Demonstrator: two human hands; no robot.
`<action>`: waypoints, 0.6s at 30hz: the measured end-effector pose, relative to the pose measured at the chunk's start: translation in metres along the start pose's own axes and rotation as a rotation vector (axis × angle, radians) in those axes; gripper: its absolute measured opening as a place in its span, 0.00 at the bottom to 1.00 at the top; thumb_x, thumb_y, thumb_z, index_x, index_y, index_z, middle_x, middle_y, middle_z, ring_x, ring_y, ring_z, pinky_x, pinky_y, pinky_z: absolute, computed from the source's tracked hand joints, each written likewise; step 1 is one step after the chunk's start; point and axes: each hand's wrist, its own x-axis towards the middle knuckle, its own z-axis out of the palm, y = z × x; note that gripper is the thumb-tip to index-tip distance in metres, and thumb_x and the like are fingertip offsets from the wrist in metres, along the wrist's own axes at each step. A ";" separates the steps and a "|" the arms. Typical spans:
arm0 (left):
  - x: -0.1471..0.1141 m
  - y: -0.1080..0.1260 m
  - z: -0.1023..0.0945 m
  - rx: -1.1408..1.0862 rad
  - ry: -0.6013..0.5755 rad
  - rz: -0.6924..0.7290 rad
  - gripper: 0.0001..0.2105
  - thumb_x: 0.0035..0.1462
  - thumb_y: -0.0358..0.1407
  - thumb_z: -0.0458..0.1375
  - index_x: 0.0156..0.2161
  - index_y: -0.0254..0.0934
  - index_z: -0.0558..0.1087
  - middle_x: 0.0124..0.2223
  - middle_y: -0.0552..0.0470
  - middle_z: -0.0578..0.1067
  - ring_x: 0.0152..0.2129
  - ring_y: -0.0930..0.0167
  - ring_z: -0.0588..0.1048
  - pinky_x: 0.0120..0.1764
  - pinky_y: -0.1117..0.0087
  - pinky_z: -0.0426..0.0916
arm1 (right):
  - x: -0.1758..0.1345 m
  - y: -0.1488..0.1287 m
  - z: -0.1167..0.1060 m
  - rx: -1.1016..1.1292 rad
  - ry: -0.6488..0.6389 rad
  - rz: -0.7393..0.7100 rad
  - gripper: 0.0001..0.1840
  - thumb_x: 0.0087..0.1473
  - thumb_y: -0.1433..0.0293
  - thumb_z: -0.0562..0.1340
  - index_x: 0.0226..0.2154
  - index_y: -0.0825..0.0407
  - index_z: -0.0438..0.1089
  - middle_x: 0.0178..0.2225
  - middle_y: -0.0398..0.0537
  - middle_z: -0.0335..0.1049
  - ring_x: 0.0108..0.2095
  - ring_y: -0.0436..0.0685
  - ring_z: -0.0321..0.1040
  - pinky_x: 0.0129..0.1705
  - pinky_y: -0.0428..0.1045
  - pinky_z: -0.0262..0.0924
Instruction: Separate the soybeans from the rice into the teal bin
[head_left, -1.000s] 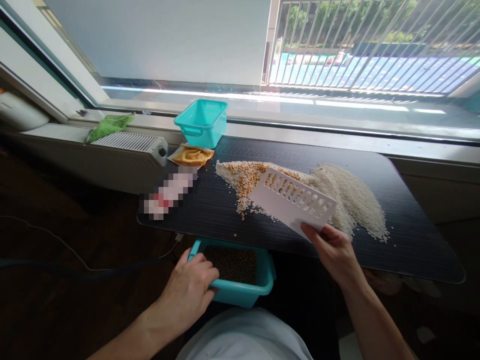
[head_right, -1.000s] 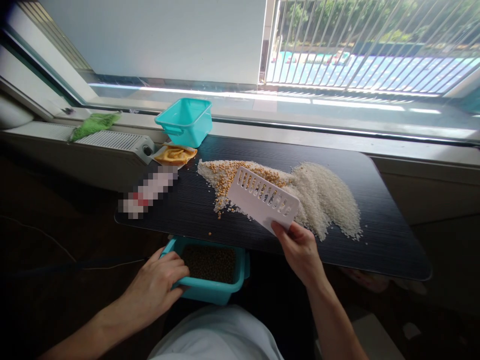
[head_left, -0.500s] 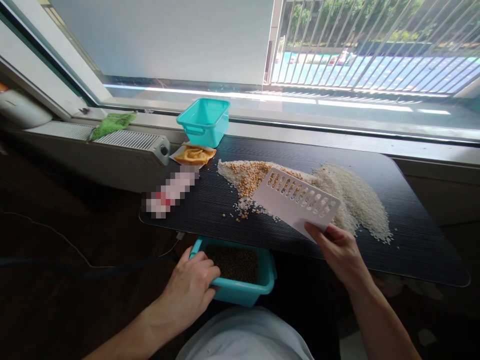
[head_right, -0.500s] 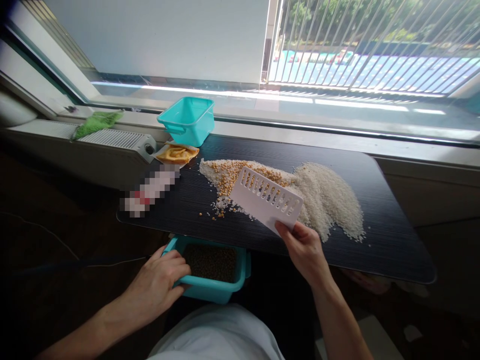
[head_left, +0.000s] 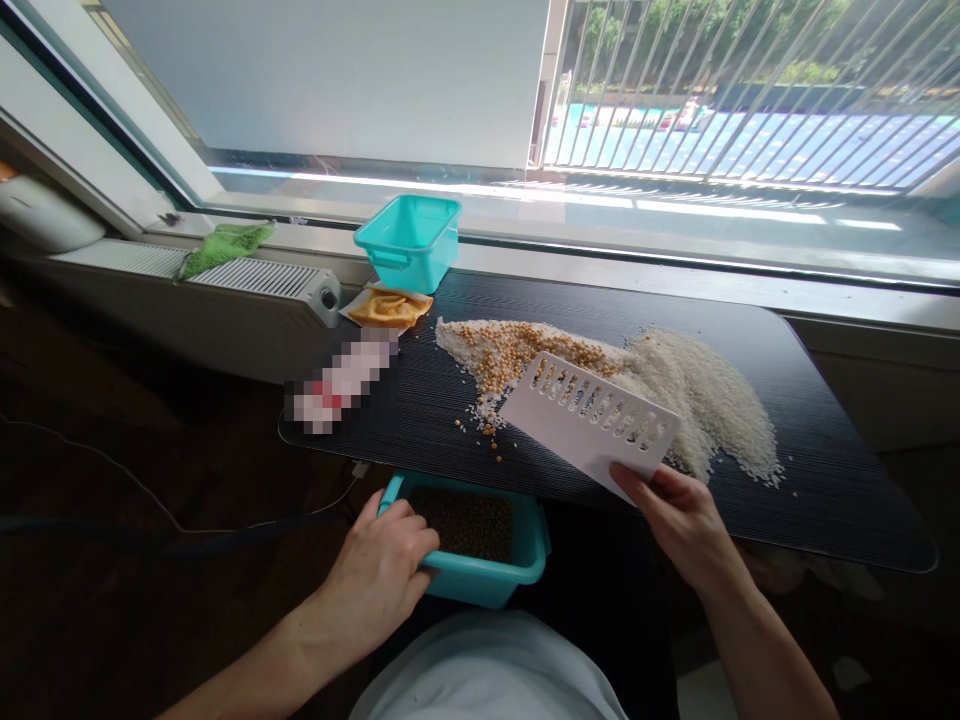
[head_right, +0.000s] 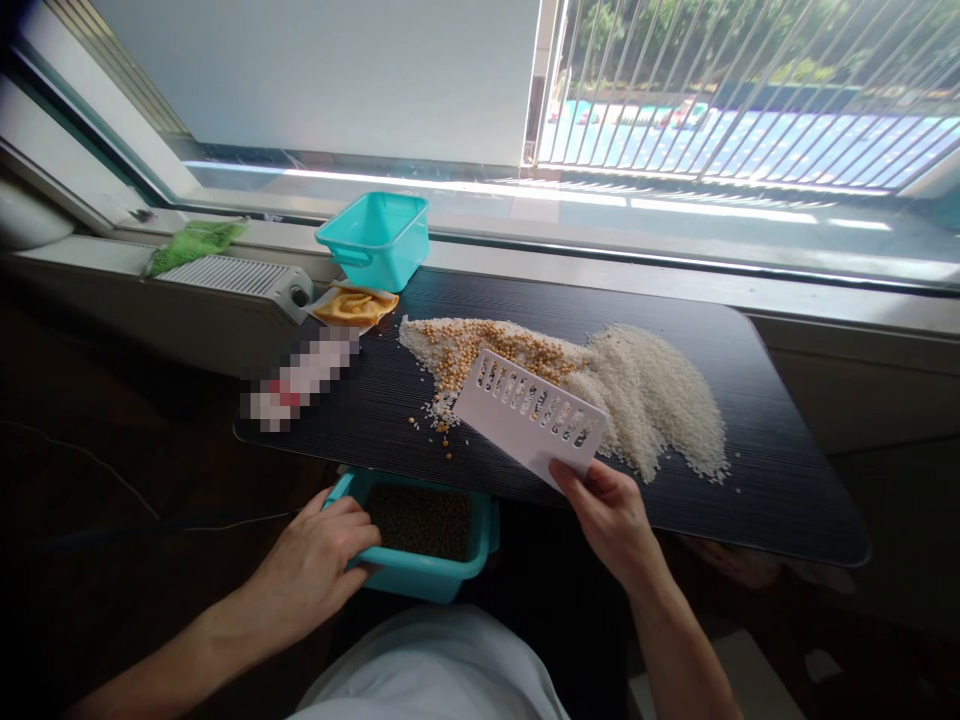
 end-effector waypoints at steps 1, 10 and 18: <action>0.000 0.000 0.000 0.000 0.002 0.001 0.05 0.52 0.28 0.58 0.27 0.38 0.73 0.32 0.51 0.78 0.37 0.64 0.71 0.51 0.55 0.59 | 0.000 0.001 0.002 0.005 -0.006 0.001 0.27 0.40 0.47 0.70 0.36 0.49 0.82 0.38 0.49 0.81 0.39 0.67 0.78 0.45 0.58 0.72; 0.001 0.000 -0.001 -0.004 0.010 -0.003 0.06 0.53 0.27 0.58 0.26 0.38 0.73 0.32 0.52 0.77 0.38 0.64 0.72 0.52 0.55 0.59 | -0.005 -0.007 0.009 0.041 -0.098 0.013 0.28 0.39 0.46 0.70 0.37 0.48 0.82 0.39 0.50 0.81 0.41 0.68 0.78 0.48 0.60 0.71; 0.000 0.001 -0.002 0.009 0.007 -0.005 0.06 0.53 0.27 0.58 0.26 0.37 0.73 0.31 0.52 0.78 0.37 0.64 0.72 0.50 0.56 0.59 | -0.010 0.001 0.005 0.049 -0.093 0.020 0.26 0.41 0.47 0.70 0.37 0.48 0.82 0.40 0.50 0.81 0.42 0.69 0.77 0.50 0.60 0.70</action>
